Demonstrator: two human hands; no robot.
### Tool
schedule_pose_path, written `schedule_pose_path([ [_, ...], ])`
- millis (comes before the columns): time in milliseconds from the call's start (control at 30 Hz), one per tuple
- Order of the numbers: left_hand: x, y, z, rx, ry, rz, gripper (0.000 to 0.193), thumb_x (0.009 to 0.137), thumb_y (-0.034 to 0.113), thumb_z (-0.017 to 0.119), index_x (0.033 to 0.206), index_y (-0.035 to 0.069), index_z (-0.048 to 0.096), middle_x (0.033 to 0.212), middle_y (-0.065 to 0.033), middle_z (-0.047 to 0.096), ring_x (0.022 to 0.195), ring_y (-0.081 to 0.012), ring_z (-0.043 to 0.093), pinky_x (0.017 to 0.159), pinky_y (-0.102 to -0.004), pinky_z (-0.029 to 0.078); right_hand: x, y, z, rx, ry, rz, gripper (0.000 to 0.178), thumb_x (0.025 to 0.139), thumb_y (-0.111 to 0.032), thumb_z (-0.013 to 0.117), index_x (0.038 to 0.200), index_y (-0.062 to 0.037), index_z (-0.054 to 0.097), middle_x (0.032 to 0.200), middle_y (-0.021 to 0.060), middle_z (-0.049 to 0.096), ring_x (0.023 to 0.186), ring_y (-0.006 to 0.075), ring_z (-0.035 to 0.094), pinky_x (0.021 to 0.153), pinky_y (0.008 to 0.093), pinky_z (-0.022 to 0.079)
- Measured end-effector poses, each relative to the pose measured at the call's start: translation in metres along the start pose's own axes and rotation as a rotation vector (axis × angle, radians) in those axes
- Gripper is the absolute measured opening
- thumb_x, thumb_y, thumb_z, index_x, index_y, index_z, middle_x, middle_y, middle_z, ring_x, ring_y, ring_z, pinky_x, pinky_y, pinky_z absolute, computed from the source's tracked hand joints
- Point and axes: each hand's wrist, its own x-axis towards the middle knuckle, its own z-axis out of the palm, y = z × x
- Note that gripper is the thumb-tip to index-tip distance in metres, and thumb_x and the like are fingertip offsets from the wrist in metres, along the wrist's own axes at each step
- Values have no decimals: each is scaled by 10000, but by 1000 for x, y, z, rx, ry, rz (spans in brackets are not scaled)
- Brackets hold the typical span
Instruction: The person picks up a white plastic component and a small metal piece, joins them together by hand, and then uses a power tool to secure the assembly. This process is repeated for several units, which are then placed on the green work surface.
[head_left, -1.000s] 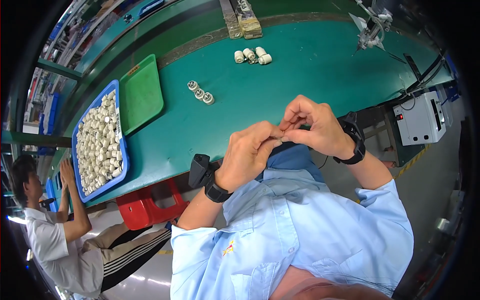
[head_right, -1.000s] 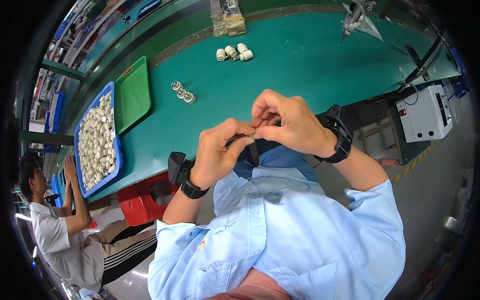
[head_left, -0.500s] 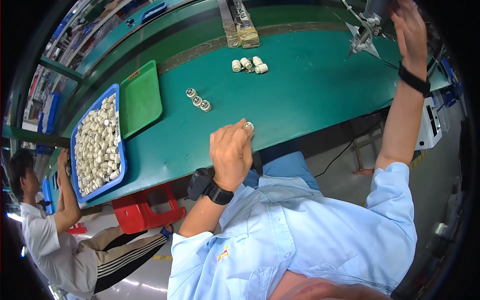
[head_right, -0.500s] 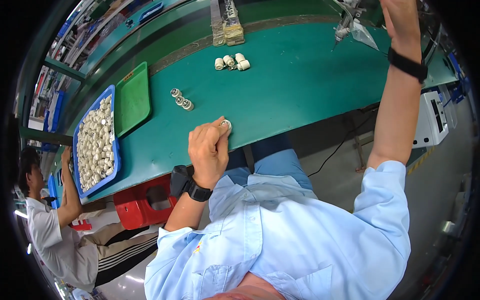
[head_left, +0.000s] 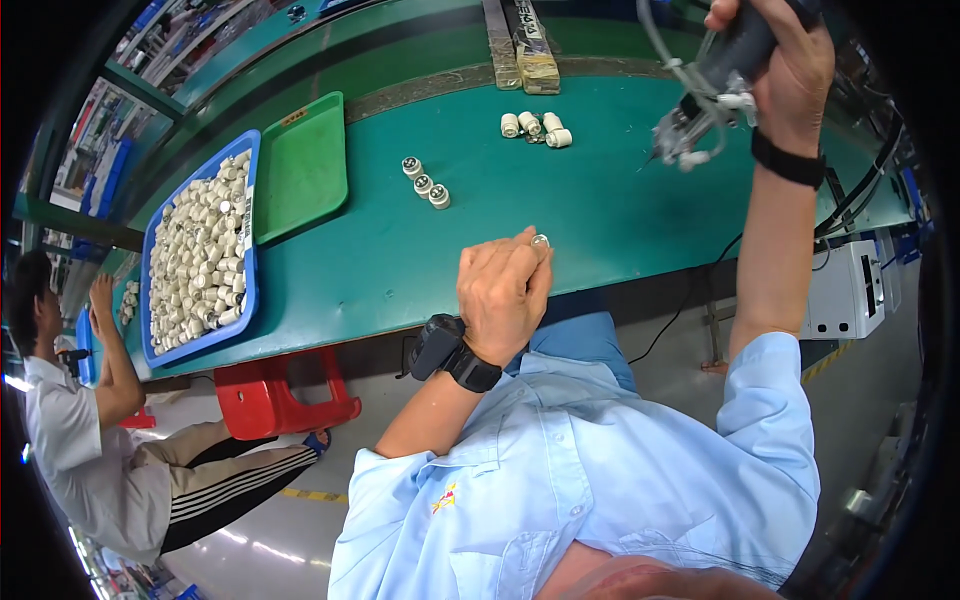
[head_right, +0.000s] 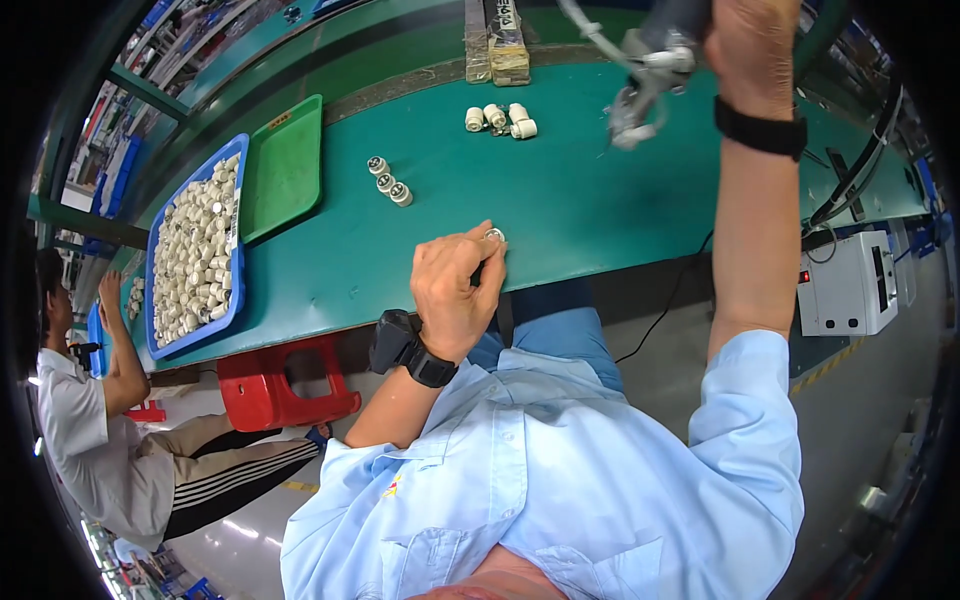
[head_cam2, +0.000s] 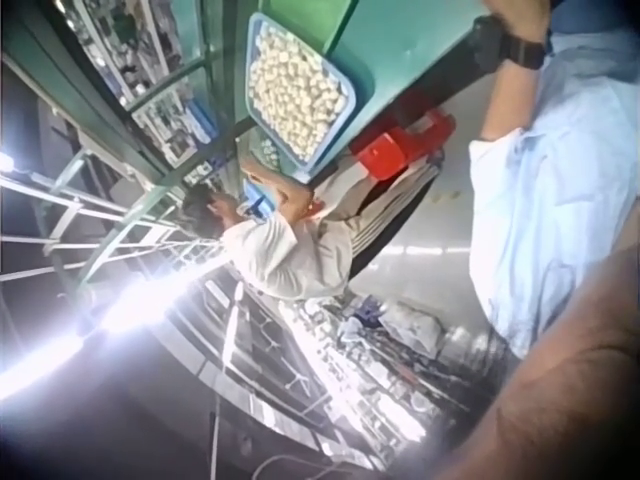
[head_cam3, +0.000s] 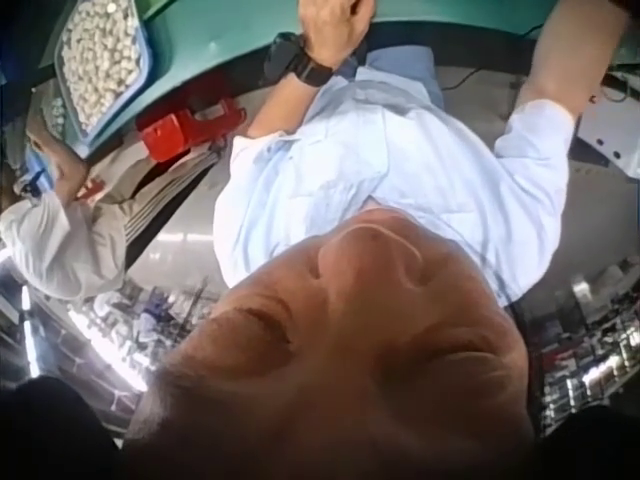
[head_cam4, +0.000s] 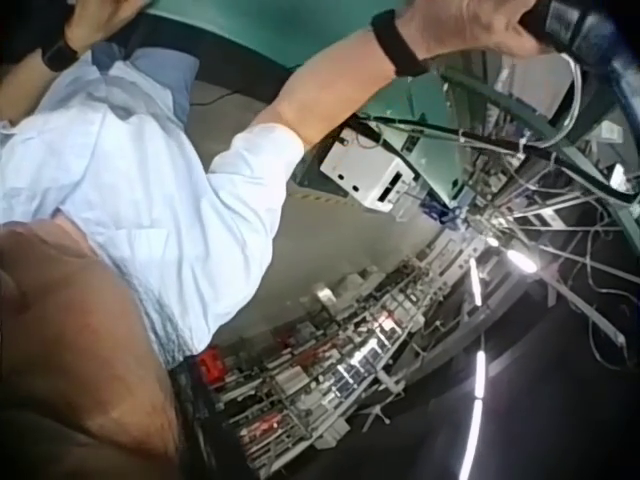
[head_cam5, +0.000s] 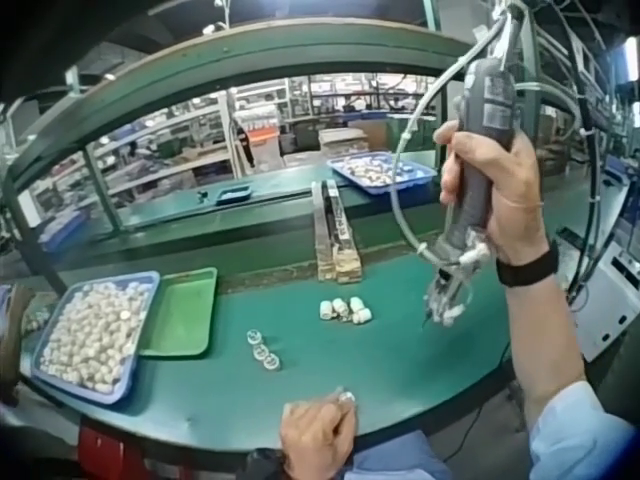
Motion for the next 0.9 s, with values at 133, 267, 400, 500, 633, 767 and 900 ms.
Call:
schedule_pose_path([
  [133,-1,0,-1,51,-5,-9,131,785,43,753,876,70,663,979,-107,749,861,-251,683,762,-365,458,-29,-23,60,25,61,102,191,907,-121,676,1009,35,636,658,54,627,539,116,607,497,233,500],
  [267,-2,0,-2,35,-15,-13,163,769,67,764,905,64,675,1019,-119,745,893,-262,680,768,-372,461,-41,-21,88,161,59,146,168,880,-75,690,992,36,631,669,56,627,513,111,587,471,224,476],
  [400,-2,2,-2,39,-24,-18,203,749,88,778,927,58,686,1031,-126,743,914,-266,677,773,-378,463,-45,13,101,824,-128,-28,157,871,-56,695,976,35,622,681,59,625,520,113,591,472,228,482],
  [500,-1,3,-4,39,-42,-31,222,738,88,774,942,56,692,1038,-131,742,921,-269,677,776,-378,464,-48,20,106,1149,-218,-127,152,866,-47,698,968,35,618,688,60,624,524,114,594,473,230,485],
  [633,-2,3,-5,45,-57,-35,247,722,83,765,958,52,702,1052,-137,739,931,-272,676,786,-379,467,-53,15,110,1055,-181,-153,164,858,-10,698,979,37,598,756,79,639,533,117,600,479,243,500],
  [767,-3,2,-4,53,-74,-12,261,709,74,752,964,48,708,1065,-141,736,936,-274,674,798,-381,472,-56,-1,111,955,-150,-198,197,848,25,698,1001,39,575,821,93,650,545,118,609,486,255,517],
  [900,-6,-2,-5,66,-78,-4,262,703,69,752,960,47,710,1072,-140,734,939,-275,673,809,-387,475,-66,-38,108,210,48,224,223,849,31,696,1024,44,558,849,101,653,554,121,616,494,261,532],
])
